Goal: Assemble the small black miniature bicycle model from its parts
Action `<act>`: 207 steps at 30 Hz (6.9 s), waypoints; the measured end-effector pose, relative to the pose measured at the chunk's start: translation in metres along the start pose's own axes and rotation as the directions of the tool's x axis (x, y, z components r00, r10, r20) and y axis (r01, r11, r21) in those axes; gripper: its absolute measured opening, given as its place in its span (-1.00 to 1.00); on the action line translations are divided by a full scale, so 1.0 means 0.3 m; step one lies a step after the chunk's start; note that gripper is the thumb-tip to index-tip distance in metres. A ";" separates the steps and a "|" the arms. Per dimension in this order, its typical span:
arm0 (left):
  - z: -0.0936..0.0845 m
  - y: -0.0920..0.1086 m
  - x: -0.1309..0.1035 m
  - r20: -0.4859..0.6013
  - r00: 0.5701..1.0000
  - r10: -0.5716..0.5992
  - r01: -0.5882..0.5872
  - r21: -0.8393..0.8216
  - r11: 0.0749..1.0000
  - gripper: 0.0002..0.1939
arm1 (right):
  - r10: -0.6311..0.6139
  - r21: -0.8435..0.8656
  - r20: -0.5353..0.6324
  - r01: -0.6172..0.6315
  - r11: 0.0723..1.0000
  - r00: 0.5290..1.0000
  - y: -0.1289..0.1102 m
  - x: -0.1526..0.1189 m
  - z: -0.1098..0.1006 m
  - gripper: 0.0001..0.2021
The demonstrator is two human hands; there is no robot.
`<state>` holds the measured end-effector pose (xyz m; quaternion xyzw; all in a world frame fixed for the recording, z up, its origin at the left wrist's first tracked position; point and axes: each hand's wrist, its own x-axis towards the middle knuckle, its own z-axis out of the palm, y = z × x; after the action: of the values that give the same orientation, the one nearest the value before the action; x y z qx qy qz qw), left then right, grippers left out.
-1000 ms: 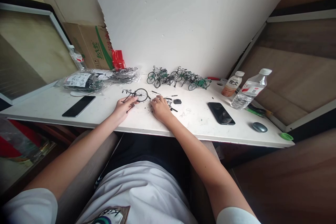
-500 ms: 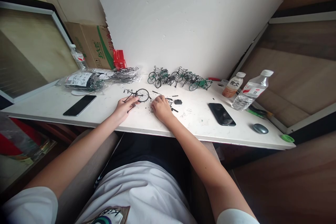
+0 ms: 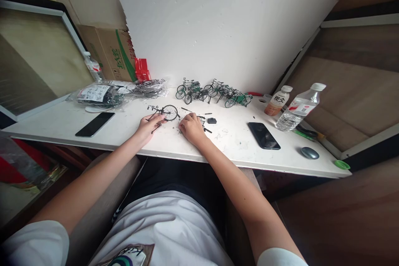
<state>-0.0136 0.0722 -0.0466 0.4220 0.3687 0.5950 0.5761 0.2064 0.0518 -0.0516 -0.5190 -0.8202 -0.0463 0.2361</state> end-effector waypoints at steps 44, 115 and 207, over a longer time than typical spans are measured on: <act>-0.004 -0.014 0.001 0.016 0.999 0.035 -0.036 0.076 0.996 -0.46 | 0.178 0.144 -0.113 -0.161 0.976 0.978 0.036 0.019 0.018 -0.81; 0.041 -0.035 -0.051 0.047 0.993 0.106 -0.110 0.086 0.990 -0.51 | 0.256 0.941 0.182 -0.243 0.233 0.949 -0.049 0.019 -0.011 -0.45; 0.035 -0.047 -0.042 0.055 0.991 0.118 -0.119 0.027 0.992 -0.51 | 0.233 0.932 0.142 -0.209 0.296 0.962 -0.058 0.019 -0.015 -0.43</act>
<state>0.0012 0.0599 -0.0567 0.4676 0.3363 0.6111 0.5430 0.1906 0.0472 -0.0422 -0.3938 -0.6132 0.4631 0.5045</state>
